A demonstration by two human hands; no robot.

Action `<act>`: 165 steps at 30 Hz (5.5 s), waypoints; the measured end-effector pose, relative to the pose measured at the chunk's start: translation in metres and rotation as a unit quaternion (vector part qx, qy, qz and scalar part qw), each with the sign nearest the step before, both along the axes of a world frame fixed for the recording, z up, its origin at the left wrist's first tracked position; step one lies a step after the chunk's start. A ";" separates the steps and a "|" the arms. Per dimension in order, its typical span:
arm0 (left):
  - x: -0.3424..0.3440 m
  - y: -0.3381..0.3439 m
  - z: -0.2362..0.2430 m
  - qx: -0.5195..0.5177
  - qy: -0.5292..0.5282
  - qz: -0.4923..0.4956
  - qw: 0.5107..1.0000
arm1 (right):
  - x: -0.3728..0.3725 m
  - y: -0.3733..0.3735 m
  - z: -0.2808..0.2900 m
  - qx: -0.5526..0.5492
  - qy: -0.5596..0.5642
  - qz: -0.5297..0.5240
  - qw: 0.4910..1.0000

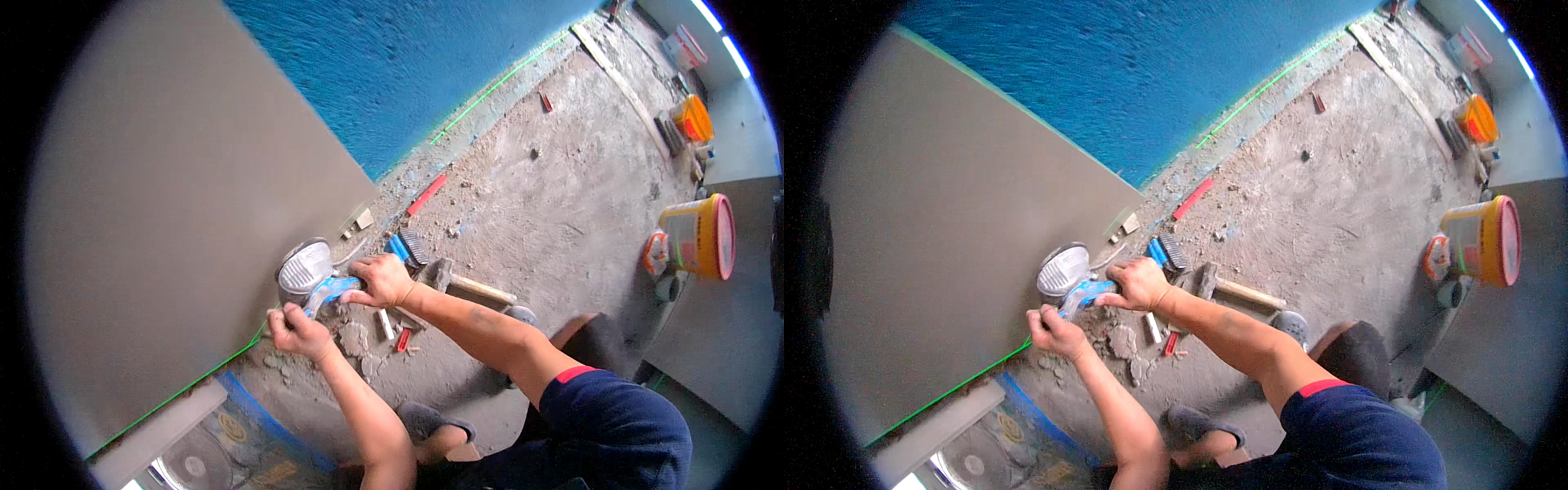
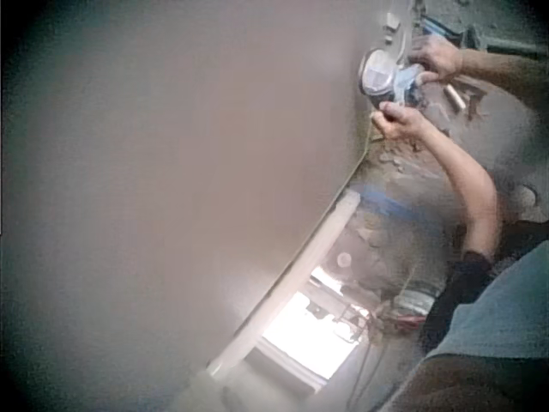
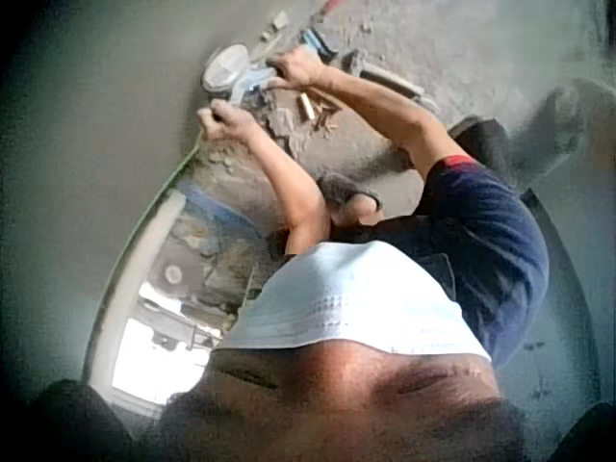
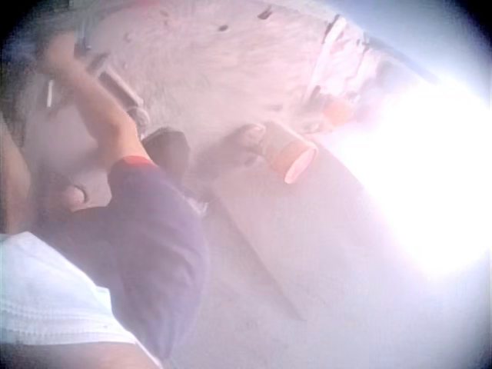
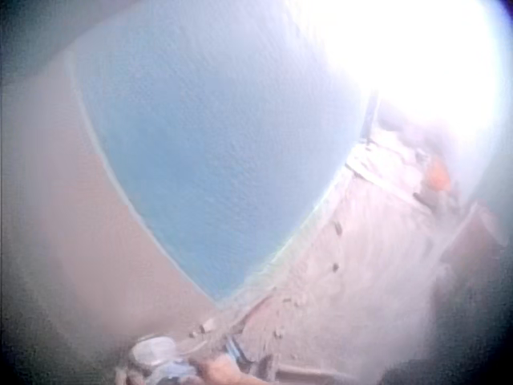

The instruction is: The person installs a tile on a wall using a handheld vibrator tool and a trowel. The person applies the tile to the wall, uses the vibrating tool to settle it, and applies mortar with a trowel to secure the edges.

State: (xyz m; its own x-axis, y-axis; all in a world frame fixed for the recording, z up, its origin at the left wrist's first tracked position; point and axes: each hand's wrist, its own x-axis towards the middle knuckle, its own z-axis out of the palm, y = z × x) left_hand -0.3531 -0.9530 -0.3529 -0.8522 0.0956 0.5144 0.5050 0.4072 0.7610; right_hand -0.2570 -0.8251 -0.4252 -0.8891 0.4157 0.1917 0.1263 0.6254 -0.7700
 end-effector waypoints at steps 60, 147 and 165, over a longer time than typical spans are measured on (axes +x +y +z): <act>-0.102 -0.170 -0.105 0.614 -0.182 0.243 0.729 | -0.131 -0.150 -0.033 0.299 -0.134 0.214 0.920; -0.105 -0.131 0.351 0.309 0.213 0.071 0.924 | -0.105 -0.112 0.415 0.269 0.075 0.070 0.958; -0.098 -0.124 0.367 0.249 0.070 0.136 0.956 | -0.114 -0.047 0.389 0.302 -0.058 0.280 0.910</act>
State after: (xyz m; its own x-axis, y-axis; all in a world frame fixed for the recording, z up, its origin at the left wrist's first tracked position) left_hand -0.4513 -1.0773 0.0144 -0.7306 -0.4063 0.5488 0.5428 0.1421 0.8277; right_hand -0.3708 -0.8722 -0.0363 -0.9580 -0.2576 0.1261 -0.2828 0.9214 -0.2666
